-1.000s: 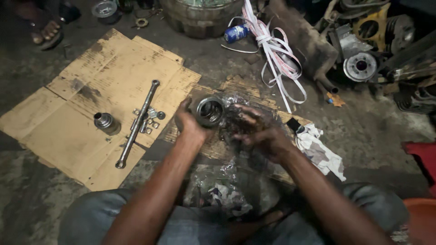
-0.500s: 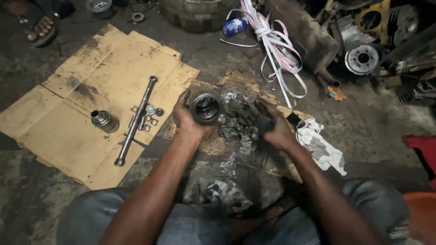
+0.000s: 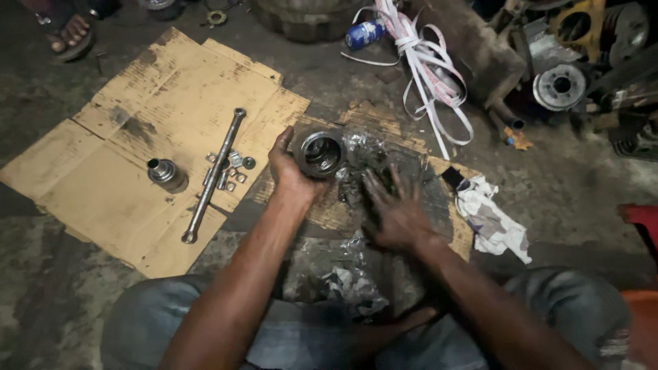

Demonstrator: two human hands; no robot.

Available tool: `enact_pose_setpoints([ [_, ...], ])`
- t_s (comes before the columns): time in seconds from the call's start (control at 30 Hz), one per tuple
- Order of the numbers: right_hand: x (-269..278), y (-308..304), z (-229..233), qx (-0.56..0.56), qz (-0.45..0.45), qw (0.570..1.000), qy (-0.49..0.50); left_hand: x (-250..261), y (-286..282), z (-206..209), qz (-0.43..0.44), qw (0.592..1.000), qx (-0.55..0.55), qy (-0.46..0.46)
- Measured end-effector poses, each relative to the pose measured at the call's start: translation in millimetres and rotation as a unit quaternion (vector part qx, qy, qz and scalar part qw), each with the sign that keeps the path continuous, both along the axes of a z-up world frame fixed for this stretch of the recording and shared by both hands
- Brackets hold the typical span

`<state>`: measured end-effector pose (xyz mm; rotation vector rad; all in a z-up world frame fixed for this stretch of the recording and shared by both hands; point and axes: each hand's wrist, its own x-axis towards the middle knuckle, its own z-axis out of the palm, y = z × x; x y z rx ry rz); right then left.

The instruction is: The person sits on the floor and cleans a cylindrical mechanical part by hand, then wipes it with a white cloth. They then pick up a long metal rod and insert it into the part, continuing to wipe the assembly with the cloth.

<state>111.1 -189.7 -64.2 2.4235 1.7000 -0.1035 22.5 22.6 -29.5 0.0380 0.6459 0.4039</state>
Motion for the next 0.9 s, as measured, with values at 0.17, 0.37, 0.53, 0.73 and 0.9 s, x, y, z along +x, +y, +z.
enact_pose_setpoints([
  [0.17,-3,-26,-22,-0.157,-0.043,0.985,0.059,0,0,-3,0.002,1.0,0.013,-0.028],
  [0.37,-13,-42,-33,-0.174,-0.061,0.979,0.089,-7,4,-5,-0.008,0.999,0.039,-0.029],
  [0.53,-12,-54,-6,-0.207,-0.076,0.968,0.119,-14,-3,1,-0.021,0.998,0.049,-0.027],
  [0.73,-1,-49,0,-0.154,-0.158,0.969,0.113,-14,-7,0,-0.017,0.998,0.051,-0.011],
  [0.9,6,-55,4,-0.04,-0.131,0.977,0.162,-10,-10,-2,-0.012,0.999,0.04,-0.033],
])
